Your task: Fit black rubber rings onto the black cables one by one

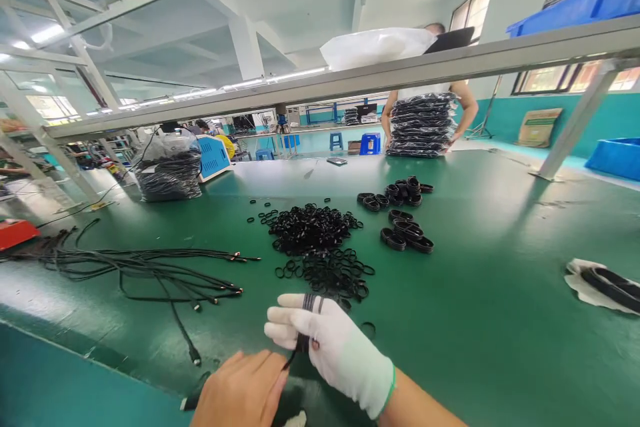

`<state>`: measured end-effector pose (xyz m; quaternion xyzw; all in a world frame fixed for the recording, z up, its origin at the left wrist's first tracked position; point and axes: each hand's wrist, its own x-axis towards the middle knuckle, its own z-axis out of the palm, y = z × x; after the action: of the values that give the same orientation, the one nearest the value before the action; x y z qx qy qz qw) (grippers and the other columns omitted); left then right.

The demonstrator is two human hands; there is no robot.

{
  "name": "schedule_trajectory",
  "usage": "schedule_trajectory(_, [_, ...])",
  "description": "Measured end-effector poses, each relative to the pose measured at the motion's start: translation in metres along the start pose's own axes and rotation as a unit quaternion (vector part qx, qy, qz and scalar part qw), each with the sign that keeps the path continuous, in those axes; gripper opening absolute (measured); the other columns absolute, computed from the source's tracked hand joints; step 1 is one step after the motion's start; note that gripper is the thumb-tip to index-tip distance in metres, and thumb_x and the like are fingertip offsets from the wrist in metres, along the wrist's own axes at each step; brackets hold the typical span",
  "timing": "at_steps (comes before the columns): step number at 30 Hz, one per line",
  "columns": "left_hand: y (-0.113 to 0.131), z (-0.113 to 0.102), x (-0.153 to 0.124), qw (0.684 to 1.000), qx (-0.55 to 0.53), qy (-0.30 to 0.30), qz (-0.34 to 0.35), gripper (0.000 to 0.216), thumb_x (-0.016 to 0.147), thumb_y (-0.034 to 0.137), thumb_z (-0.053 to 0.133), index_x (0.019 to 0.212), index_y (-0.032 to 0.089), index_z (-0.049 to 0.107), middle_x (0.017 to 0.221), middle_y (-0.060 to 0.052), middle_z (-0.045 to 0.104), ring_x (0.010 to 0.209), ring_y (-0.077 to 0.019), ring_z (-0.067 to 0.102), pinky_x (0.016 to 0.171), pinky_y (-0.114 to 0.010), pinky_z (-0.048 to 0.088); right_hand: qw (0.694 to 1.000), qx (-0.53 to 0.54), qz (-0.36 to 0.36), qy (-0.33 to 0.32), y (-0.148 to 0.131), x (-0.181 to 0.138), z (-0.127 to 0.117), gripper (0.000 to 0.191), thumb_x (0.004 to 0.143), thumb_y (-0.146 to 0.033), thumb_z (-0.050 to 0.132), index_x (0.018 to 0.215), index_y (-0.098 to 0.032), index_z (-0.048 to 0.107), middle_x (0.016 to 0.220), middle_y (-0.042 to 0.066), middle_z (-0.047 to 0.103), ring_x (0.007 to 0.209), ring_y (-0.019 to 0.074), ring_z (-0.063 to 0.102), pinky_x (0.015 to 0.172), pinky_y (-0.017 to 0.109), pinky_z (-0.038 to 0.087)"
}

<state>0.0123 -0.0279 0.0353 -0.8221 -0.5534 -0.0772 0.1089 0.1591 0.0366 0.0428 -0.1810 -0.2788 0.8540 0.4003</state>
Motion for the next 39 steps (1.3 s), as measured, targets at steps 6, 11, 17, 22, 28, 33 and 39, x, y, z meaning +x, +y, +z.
schedule_trajectory(6, [-0.038, -0.047, 0.037, 0.98, -0.095, -0.04, 0.167, 0.023, 0.076, 0.039, 0.067, 0.068, 0.019, 0.058, 0.067, 0.001, 0.063, 0.064, -0.0167, 0.052, 0.064, -0.031, 0.035, 0.96, 0.002, 0.19, -0.207, 0.016, -0.003, -0.008, 0.025, 0.067, -0.02, 0.069, 0.086, -0.004, 0.062, 0.075, 0.008, 0.062, 0.075, 0.0177, 0.06, 0.074, 0.032, 0.041])
schedule_trajectory(11, [-0.051, -0.049, 0.047, 0.942, -0.3, -0.083, 0.121, 0.011, 0.074, 0.03, 0.071, 0.075, 0.021, 0.065, 0.079, 0.002, 0.066, 0.082, -0.015, 0.055, 0.081, -0.027, 0.038, 0.939, 0.031, 0.242, -0.243, 0.02, -0.003, -0.018, 0.039, 0.068, -0.024, 0.067, 0.099, 0.0, 0.061, 0.089, 0.017, 0.066, 0.085, 0.0214, 0.064, 0.082, 0.035, 0.041])
schedule_trajectory(17, [-0.052, -0.043, 0.045, 0.895, -0.422, -0.145, -0.006, 0.007, 0.074, 0.019, 0.066, 0.068, 0.019, 0.068, 0.075, 0.002, 0.058, 0.074, -0.0134, 0.051, 0.068, -0.024, 0.038, 0.939, 0.036, 0.252, -0.233, 0.023, -0.003, -0.023, 0.045, 0.072, -0.029, 0.066, 0.103, 0.003, 0.061, 0.081, 0.016, 0.069, 0.073, 0.0195, 0.067, 0.069, 0.03, 0.047])
schedule_trajectory(22, [-0.037, -0.021, 0.03, 0.823, -0.535, -0.131, -0.142, 0.015, 0.085, 0.025, 0.047, 0.09, 0.016, 0.059, 0.073, 0.003, 0.057, 0.066, -0.011, 0.051, 0.059, -0.021, 0.04, 0.958, 0.029, 0.196, -0.209, 0.023, -0.001, -0.021, 0.044, 0.069, -0.031, 0.07, 0.101, -0.001, 0.063, 0.084, 0.017, 0.07, 0.082, 0.0233, 0.066, 0.077, 0.038, 0.047])
schedule_trajectory(28, [-0.019, -0.014, 0.014, 0.781, -0.601, -0.092, -0.143, 0.013, 0.082, 0.026, 0.053, 0.091, 0.018, 0.059, 0.088, -0.001, 0.058, 0.08, -0.0147, 0.056, 0.073, -0.025, 0.044, 0.968, -0.072, 0.138, -0.195, 0.017, -0.004, -0.005, 0.031, 0.063, -0.025, 0.067, 0.082, -0.001, 0.069, 0.066, 0.012, 0.066, 0.059, 0.0147, 0.06, 0.059, 0.025, 0.044])
schedule_trajectory(33, [-0.01, 0.006, 0.007, 0.841, -0.525, 0.069, -0.115, 0.016, 0.083, 0.027, 0.052, 0.081, 0.019, 0.065, 0.076, -0.003, 0.06, 0.068, -0.0141, 0.056, 0.061, -0.023, 0.045, 0.947, -0.201, 0.142, -0.206, 0.003, -0.006, 0.004, 0.03, 0.059, -0.03, 0.069, 0.079, -0.007, 0.071, 0.069, 0.005, 0.064, 0.063, 0.0126, 0.056, 0.061, 0.023, 0.042])
schedule_trajectory(39, [-0.003, 0.017, 0.003, 0.866, -0.464, 0.185, -0.035, 0.028, 0.087, 0.018, 0.043, 0.107, 0.026, 0.062, 0.082, -0.003, 0.063, 0.073, -0.0145, 0.06, 0.066, -0.022, 0.048, 0.903, -0.329, 0.13, -0.242, -0.014, -0.01, -0.005, 0.026, 0.066, -0.035, 0.069, 0.08, -0.013, 0.069, 0.076, 0.004, 0.063, 0.07, 0.013, 0.053, 0.064, 0.024, 0.044])
